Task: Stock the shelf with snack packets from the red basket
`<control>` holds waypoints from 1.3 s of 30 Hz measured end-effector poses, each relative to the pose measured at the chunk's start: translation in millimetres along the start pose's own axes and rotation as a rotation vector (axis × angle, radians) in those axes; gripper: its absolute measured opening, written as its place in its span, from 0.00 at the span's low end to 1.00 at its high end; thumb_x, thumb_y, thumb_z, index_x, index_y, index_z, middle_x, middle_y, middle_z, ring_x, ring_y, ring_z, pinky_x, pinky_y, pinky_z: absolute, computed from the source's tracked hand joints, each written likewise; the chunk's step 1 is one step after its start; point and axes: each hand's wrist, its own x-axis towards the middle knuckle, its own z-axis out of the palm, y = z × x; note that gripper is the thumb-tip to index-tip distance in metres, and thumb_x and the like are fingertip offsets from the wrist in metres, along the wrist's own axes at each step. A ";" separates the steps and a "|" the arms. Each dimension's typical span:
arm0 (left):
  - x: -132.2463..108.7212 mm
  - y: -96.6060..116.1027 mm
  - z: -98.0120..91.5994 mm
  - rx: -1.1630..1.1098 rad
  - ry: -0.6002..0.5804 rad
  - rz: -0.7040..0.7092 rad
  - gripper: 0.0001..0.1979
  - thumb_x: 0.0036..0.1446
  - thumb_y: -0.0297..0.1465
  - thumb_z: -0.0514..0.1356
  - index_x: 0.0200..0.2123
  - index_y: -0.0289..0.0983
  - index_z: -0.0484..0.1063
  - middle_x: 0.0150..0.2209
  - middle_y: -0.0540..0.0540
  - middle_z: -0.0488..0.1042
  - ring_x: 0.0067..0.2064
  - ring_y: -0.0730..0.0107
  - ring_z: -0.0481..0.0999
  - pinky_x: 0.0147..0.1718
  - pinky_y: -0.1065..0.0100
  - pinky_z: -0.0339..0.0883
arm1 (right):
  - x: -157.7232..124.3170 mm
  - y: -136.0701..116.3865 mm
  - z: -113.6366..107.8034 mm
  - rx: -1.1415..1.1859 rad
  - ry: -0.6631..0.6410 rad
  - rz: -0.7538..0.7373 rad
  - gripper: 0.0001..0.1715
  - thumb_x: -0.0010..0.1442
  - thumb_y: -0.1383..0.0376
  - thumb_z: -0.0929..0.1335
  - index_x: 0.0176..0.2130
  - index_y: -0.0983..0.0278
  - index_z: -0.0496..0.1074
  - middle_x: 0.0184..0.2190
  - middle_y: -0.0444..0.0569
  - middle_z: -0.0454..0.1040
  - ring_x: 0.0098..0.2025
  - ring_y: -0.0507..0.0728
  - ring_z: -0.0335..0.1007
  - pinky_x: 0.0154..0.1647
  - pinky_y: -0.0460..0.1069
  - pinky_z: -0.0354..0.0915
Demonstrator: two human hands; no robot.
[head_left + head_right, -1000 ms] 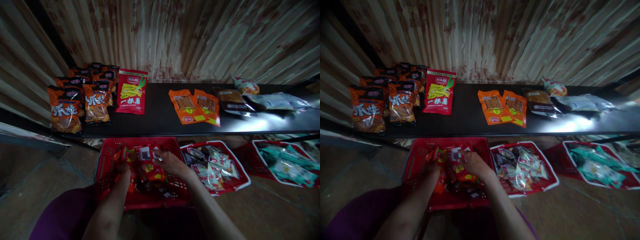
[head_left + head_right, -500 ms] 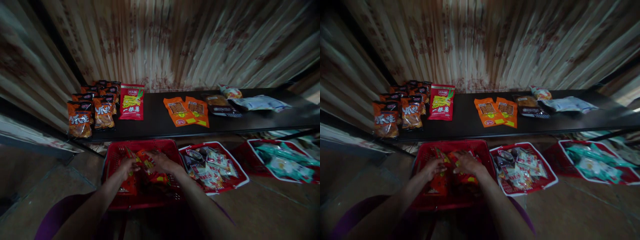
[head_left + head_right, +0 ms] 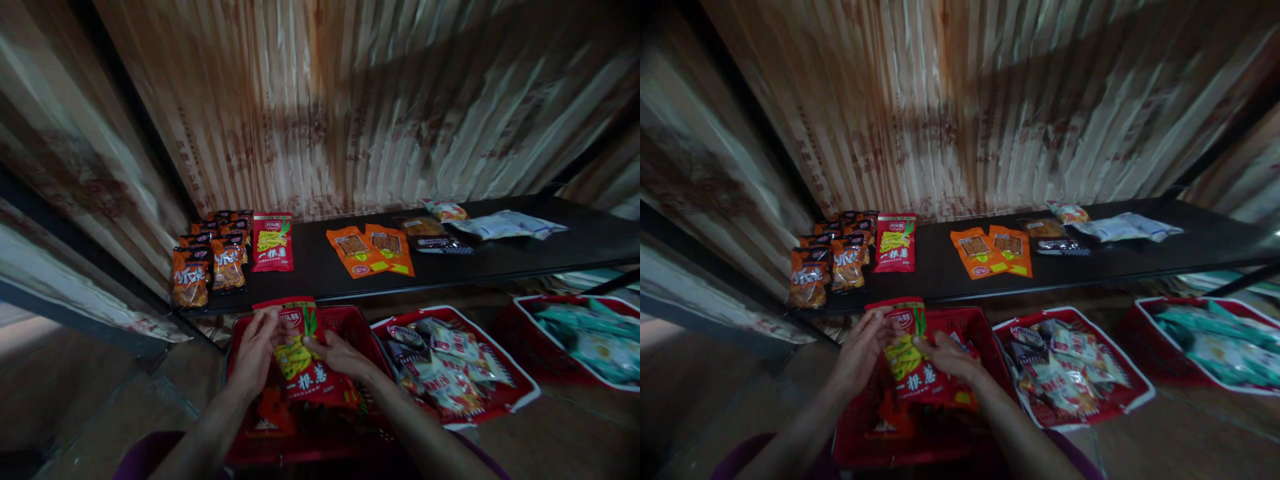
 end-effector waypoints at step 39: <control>53.9 -17.0 -50.8 0.031 0.040 0.009 0.22 0.46 0.43 0.65 0.42 0.35 0.74 0.36 0.44 0.79 0.36 0.61 0.78 0.36 0.63 0.70 | 30.7 -31.4 11.9 0.824 0.006 0.014 0.23 0.43 0.58 0.76 0.38 0.66 0.75 0.31 0.49 0.80 0.32 0.57 0.77 0.40 0.52 0.70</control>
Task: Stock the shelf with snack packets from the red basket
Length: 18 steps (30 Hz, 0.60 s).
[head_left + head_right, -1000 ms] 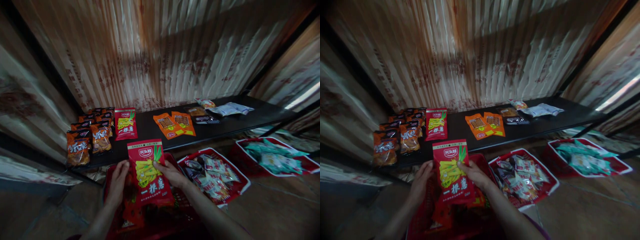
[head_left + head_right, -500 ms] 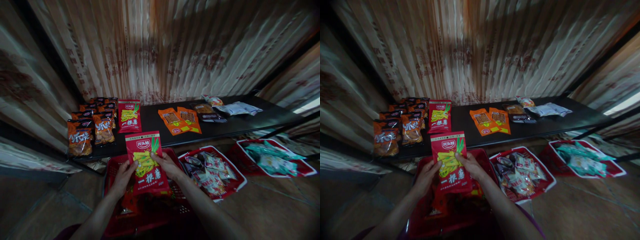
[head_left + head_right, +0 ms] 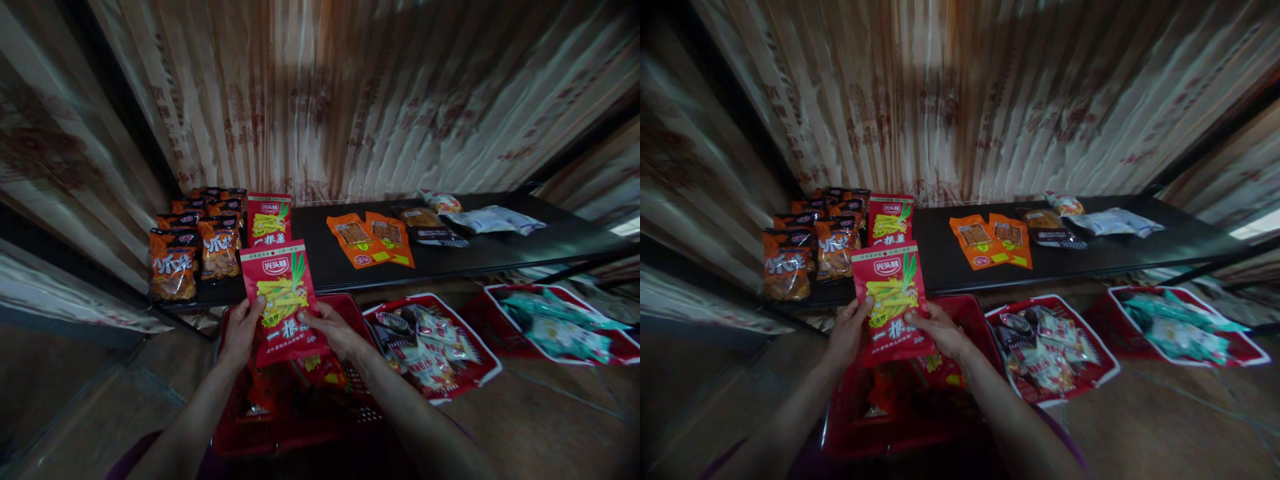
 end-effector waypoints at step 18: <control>-13.5 1.6 28.1 0.002 -0.114 -0.215 0.21 0.41 0.37 0.69 0.40 0.39 0.74 0.40 0.46 0.79 0.45 0.58 0.76 0.37 0.67 0.71 | -5.4 -17.2 -7.0 0.132 0.217 -0.105 0.21 0.40 0.62 0.77 0.36 0.62 0.75 0.30 0.45 0.80 0.31 0.57 0.76 0.40 0.55 0.73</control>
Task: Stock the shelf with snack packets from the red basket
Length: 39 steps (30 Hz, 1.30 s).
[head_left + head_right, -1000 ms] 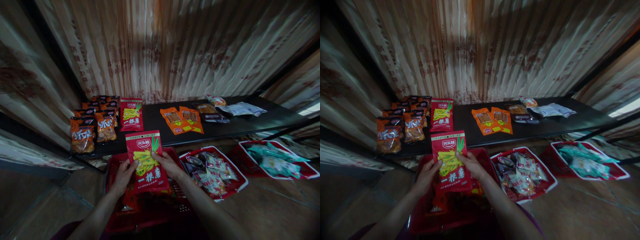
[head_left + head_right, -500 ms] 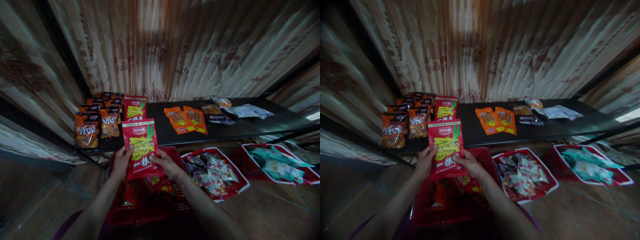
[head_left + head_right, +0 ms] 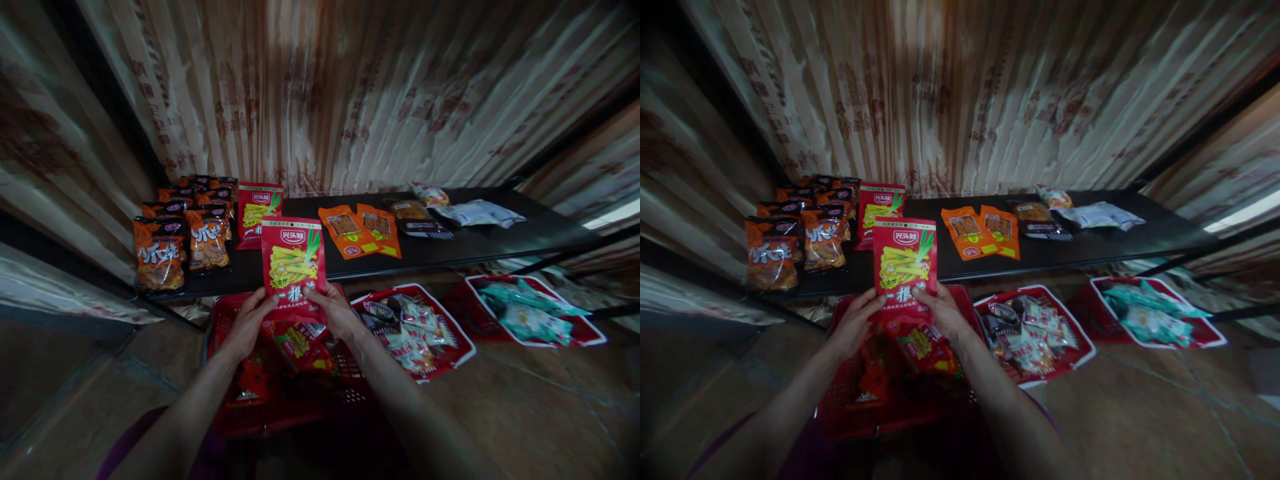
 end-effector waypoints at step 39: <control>19.3 -1.0 -17.9 0.155 0.148 0.282 0.15 0.41 0.38 0.67 0.27 0.38 0.65 0.29 0.52 0.74 0.30 0.72 0.73 0.32 0.70 0.65 | 0.0 5.4 5.6 -0.038 -0.077 -0.020 0.23 0.39 0.65 0.77 0.39 0.59 0.74 0.33 0.42 0.80 0.33 0.55 0.76 0.36 0.51 0.73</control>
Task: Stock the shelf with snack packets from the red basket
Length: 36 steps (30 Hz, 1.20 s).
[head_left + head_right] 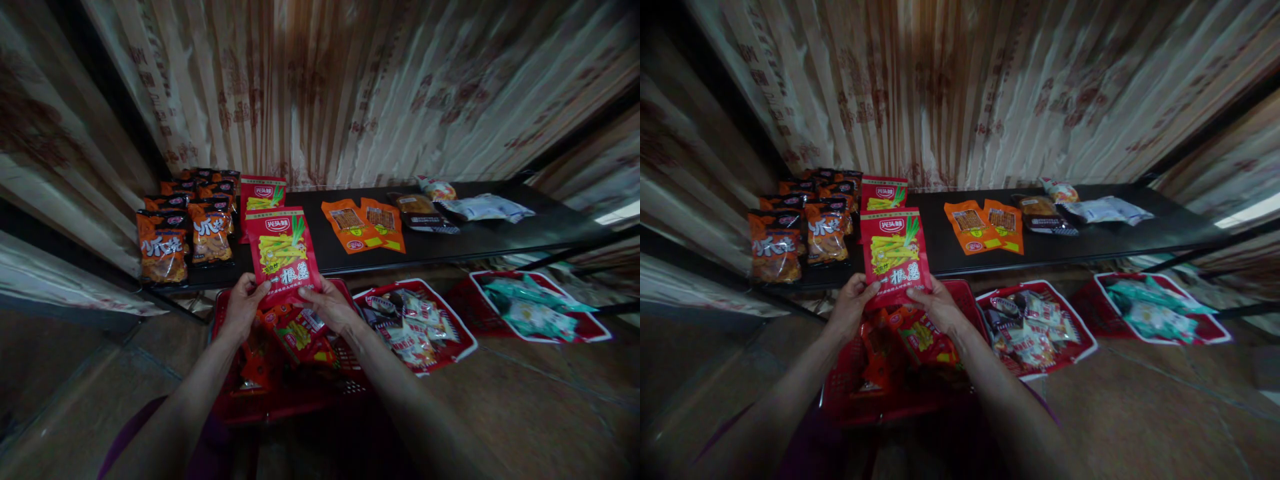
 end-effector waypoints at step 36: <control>7.1 -4.1 -5.5 -0.041 0.038 0.067 0.12 0.44 0.36 0.65 0.29 0.38 0.65 0.29 0.53 0.73 0.31 0.72 0.72 0.33 0.70 0.66 | 3.4 4.8 -18.5 0.079 -0.173 -0.011 0.30 0.43 0.74 0.71 0.46 0.56 0.71 0.41 0.42 0.78 0.42 0.58 0.75 0.51 0.62 0.66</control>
